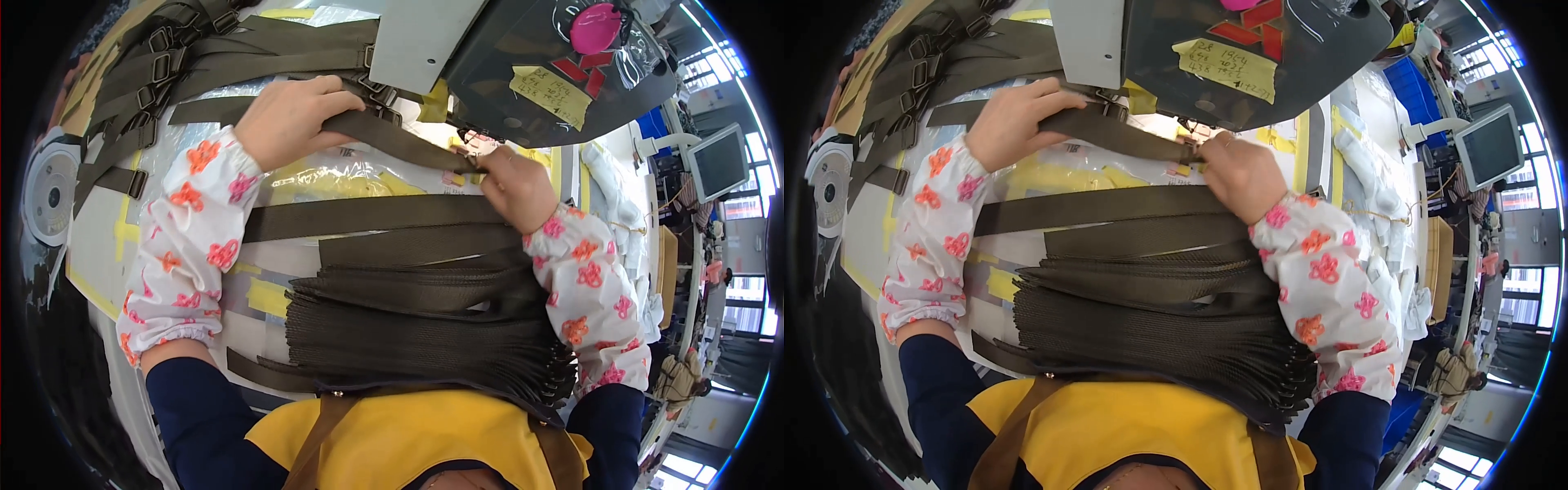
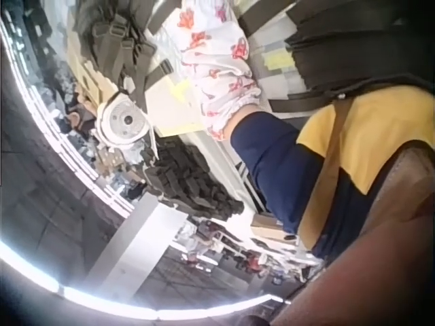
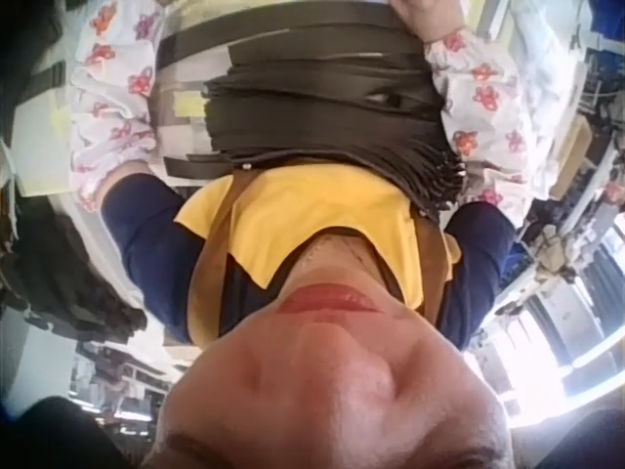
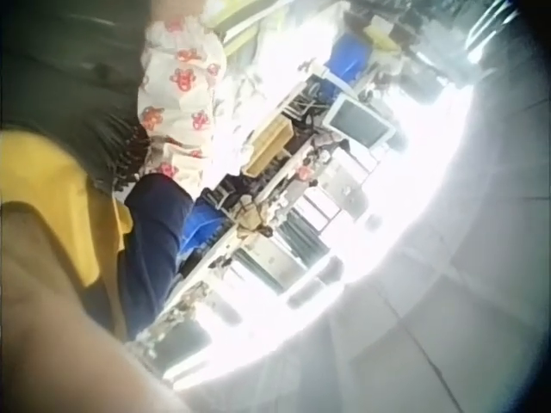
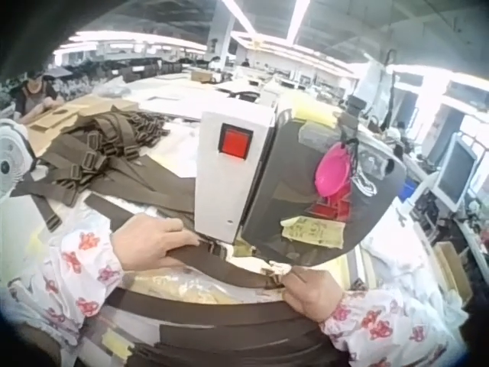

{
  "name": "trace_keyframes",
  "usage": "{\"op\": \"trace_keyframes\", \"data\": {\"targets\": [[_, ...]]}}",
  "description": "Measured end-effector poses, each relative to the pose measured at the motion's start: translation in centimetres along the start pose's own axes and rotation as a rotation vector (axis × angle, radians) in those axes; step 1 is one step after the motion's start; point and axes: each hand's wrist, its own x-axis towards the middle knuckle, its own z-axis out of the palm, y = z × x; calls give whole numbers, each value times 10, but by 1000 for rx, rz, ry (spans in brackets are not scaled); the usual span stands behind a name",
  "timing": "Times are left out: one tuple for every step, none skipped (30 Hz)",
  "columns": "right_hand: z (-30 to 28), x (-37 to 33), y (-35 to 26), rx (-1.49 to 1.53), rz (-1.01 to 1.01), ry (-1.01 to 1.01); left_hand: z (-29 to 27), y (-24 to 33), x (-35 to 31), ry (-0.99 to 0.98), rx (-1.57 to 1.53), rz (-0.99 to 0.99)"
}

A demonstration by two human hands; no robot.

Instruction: Assembling and sewing metal hardware onto webbing straps at a sewing station.

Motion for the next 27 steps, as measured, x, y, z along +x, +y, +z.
{"op": "trace_keyframes", "data": {"targets": [[0, 5, -12, -61, -133, 67, -10, -4, -1, 80, 149, 71], [4, 8, -27, -132, -170, 119, -21, -9, -3, 163, 290, 153], [12, 18, -42, -124, -235, 201, -31, -19, -7, 268, 402, 184], [21, 29, -57, -140, -193, 101, -43, -30, -14, 256, 474, 172], [38, 44, -64, -152, -190, 68, -44, -47, -19, 256, 516, 178], [54, 64, -75, -144, -213, 67, -46, -68, -47, 151, 612, 40], [54, 74, -78, -178, -187, 81, -47, -80, -47, 175, 608, 79], [59, 81, -78, -221, -156, 49, -47, -90, -46, 149, 667, 39], [60, 83, -74, -264, -125, 15, -44, -99, -44, 124, 724, -3], [64, 81, -70, -260, -117, 18, -37, -108, -49, 22, 726, -107], [72, 79, -62, -280, -127, 41, -26, -95, -46, -23, 709, -149], [79, 75, -55, -303, -138, 62, -14, -81, -40, -16, 563, -111], [79, 72, -54, -301, -136, 51, -4, -65, -33, 0, 418, -79], [73, 67, -51, -223, -101, 74, 8, -50, -16, -12, 336, -2], [68, 62, -48, -136, -69, 99, 20, -34, -1, -33, 257, 68], [58, 59, -47, -74, -110, -12, 30, -22, 8, -83, 248, 64], [47, 54, -48, -72, -119, -19, 34, -26, 11, -80, 246, 52], [36, 47, -48, -5, -168, -68, 40, -35, 18, -149, 225, -1], [25, 40, -45, 68, -219, -111, 42, -42, 23, -221, 209, -56], [12, 33, -37, 103, -187, -131, 41, -49, 23, -254, 239, -77], [-3, 22, -28, 135, -148, -150, 40, -49, 20, -258, 238, -78], [-17, 12, -19, 131, -65, -177, 37, -49, 16, -256, 208, -104], [-29, 3, -10, 118, 21, -199, 34, -49, 16, -246, 180, -123], [-39, -7, 1, 109, 22, -192, 32, -46, 16, -239, 185, -117], [-47, -18, 12, 83, 125, -296, 28, -36, 10, -140, 166, -83], [-52, -29, 19, 47, 249, -398, 30, -26, 9, -36, 135, -30], [-56, -35, 19, 36, 264, -386, 17, -5, 12, -53, 37, -8]]}}
